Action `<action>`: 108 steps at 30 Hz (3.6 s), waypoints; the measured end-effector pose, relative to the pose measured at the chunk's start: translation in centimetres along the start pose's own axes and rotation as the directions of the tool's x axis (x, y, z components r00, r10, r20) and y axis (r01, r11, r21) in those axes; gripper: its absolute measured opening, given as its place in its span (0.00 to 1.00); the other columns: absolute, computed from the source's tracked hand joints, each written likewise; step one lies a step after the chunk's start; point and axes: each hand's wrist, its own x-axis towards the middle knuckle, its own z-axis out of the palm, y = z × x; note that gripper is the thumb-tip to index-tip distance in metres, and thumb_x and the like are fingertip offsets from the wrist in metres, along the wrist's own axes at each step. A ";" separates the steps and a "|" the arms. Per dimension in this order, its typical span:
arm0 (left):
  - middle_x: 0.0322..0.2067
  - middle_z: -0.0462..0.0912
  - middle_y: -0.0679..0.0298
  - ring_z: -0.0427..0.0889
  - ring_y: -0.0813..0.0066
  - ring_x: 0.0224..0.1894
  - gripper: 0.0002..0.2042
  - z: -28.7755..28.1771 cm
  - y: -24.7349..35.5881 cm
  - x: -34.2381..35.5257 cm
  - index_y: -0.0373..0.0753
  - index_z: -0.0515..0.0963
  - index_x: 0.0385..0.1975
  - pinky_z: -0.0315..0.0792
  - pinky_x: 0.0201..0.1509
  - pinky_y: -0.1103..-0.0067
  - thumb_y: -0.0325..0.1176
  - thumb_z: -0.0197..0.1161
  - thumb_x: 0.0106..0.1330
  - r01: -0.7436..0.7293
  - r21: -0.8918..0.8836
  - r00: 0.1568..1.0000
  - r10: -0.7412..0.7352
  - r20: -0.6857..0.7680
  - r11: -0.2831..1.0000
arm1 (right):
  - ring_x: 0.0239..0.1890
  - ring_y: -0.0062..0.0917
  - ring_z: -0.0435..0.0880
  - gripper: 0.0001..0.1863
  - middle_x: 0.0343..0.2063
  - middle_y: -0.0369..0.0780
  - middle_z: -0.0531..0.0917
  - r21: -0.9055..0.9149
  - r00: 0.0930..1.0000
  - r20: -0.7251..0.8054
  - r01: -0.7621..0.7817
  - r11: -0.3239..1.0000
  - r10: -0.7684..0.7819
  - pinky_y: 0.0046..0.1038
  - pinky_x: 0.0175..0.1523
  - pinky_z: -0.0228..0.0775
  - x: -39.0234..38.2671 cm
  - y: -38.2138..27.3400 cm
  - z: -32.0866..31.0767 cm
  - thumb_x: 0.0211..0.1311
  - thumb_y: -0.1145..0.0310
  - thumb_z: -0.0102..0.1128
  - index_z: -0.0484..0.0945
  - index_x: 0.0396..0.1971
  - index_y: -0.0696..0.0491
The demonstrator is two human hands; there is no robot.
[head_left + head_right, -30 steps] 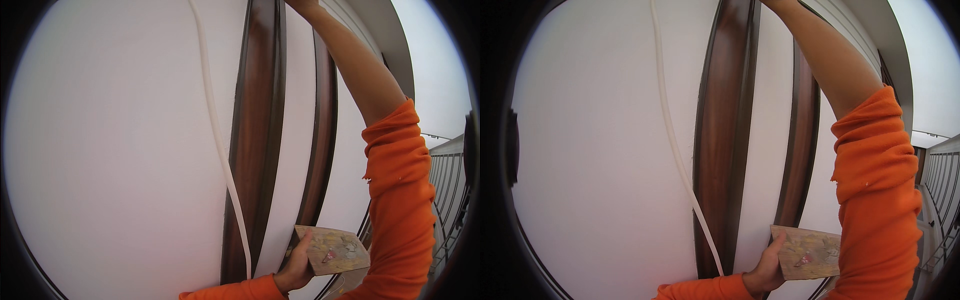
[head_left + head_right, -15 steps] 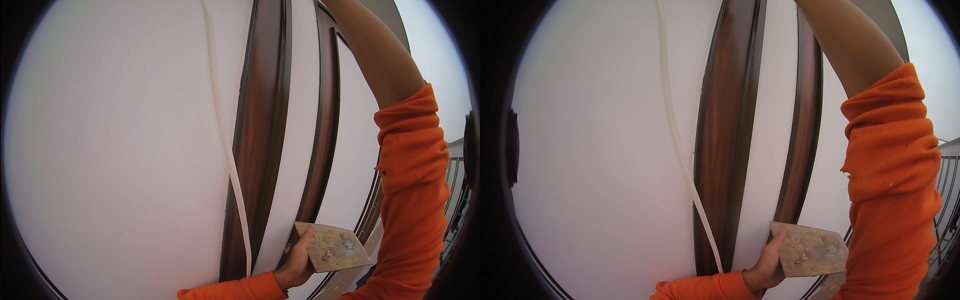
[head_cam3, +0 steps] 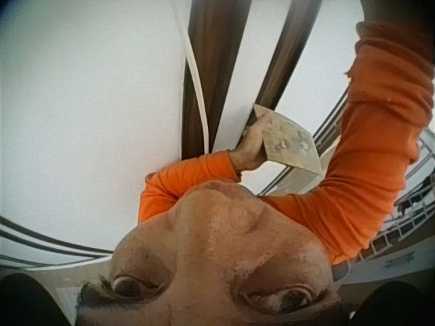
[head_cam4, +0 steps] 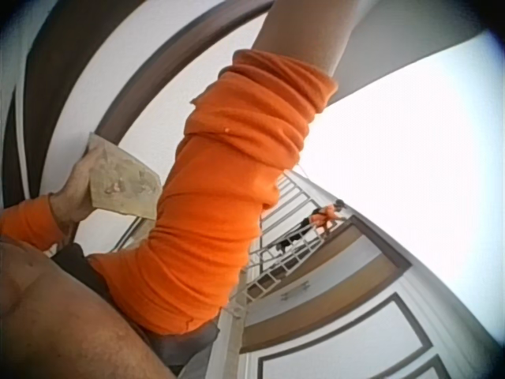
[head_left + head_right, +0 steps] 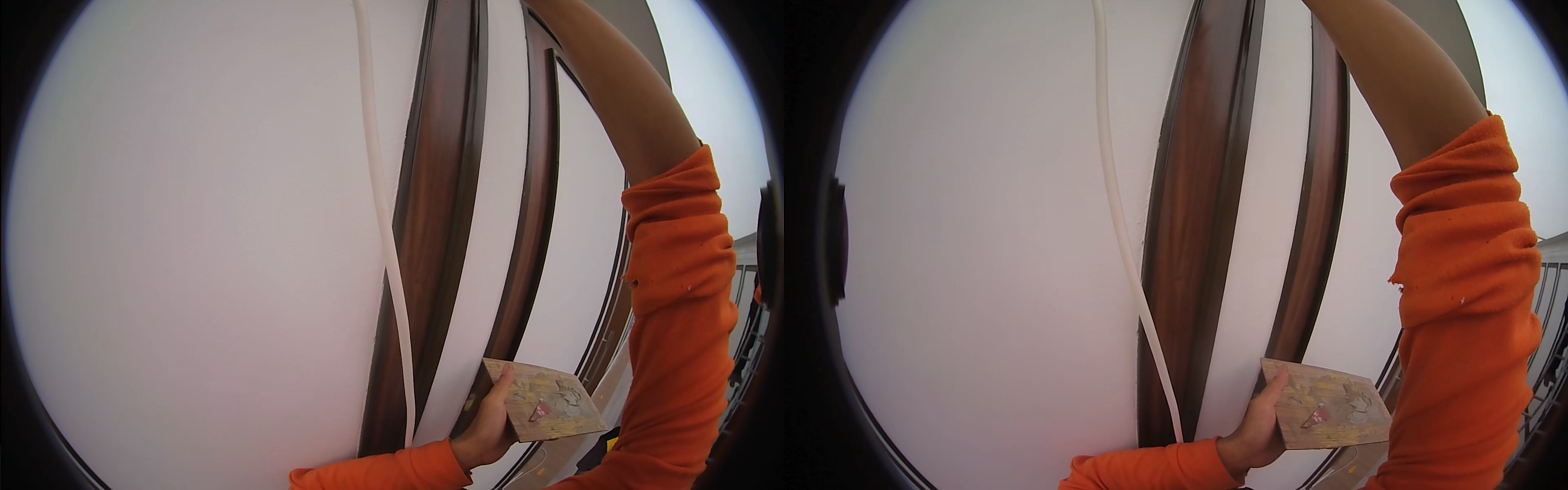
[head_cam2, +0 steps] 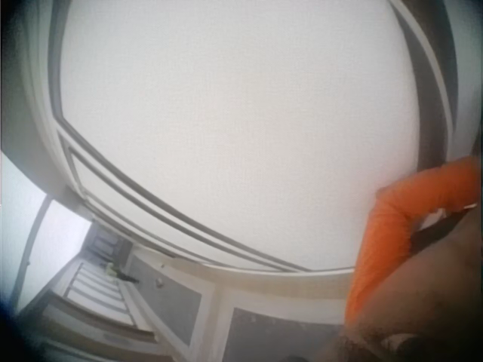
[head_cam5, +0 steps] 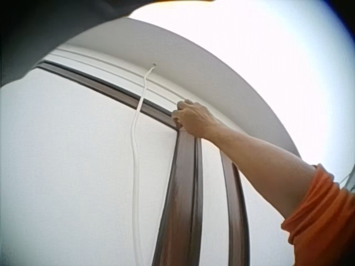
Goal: The person applies a reddish substance from a palette to the edges of dark brown wall trim using a small tool. They move along the wall, treating multiple trim sections and occasionally interacting with a coworker.
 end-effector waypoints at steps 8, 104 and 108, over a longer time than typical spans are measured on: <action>0.66 0.70 0.51 0.71 0.56 0.67 0.33 -0.9 -0.4 0.6 0.35 0.61 0.69 0.68 0.70 0.59 0.58 0.37 0.79 -0.011 -0.026 0.999 0.012 0.039 1.000 | 0.47 0.34 0.83 0.06 0.42 0.40 0.85 0.023 0.998 -0.055 0.040 0.999 -0.038 0.36 0.54 0.77 -1.5 0.1 0.4 0.66 0.69 0.62 0.87 0.38 0.51; 0.65 0.70 0.49 0.72 0.55 0.67 0.35 -1.3 -0.8 0.8 0.34 0.60 0.69 0.69 0.69 0.60 0.60 0.37 0.79 -0.053 -0.015 0.997 0.054 0.060 0.998 | 0.54 0.35 0.77 0.06 0.46 0.43 0.81 -0.069 0.953 0.290 -0.075 0.995 0.092 0.41 0.61 0.65 0.5 -0.5 0.1 0.66 0.69 0.61 0.83 0.40 0.52; 0.64 0.71 0.49 0.73 0.57 0.66 0.35 -1.5 -0.9 1.1 0.33 0.61 0.68 0.70 0.69 0.62 0.60 0.35 0.79 -0.054 -0.003 0.996 0.054 0.076 0.999 | 0.49 0.34 0.80 0.05 0.42 0.42 0.83 -0.102 0.969 0.240 -0.037 0.994 0.061 0.41 0.59 0.68 0.1 -0.9 -0.3 0.66 0.71 0.60 0.84 0.36 0.53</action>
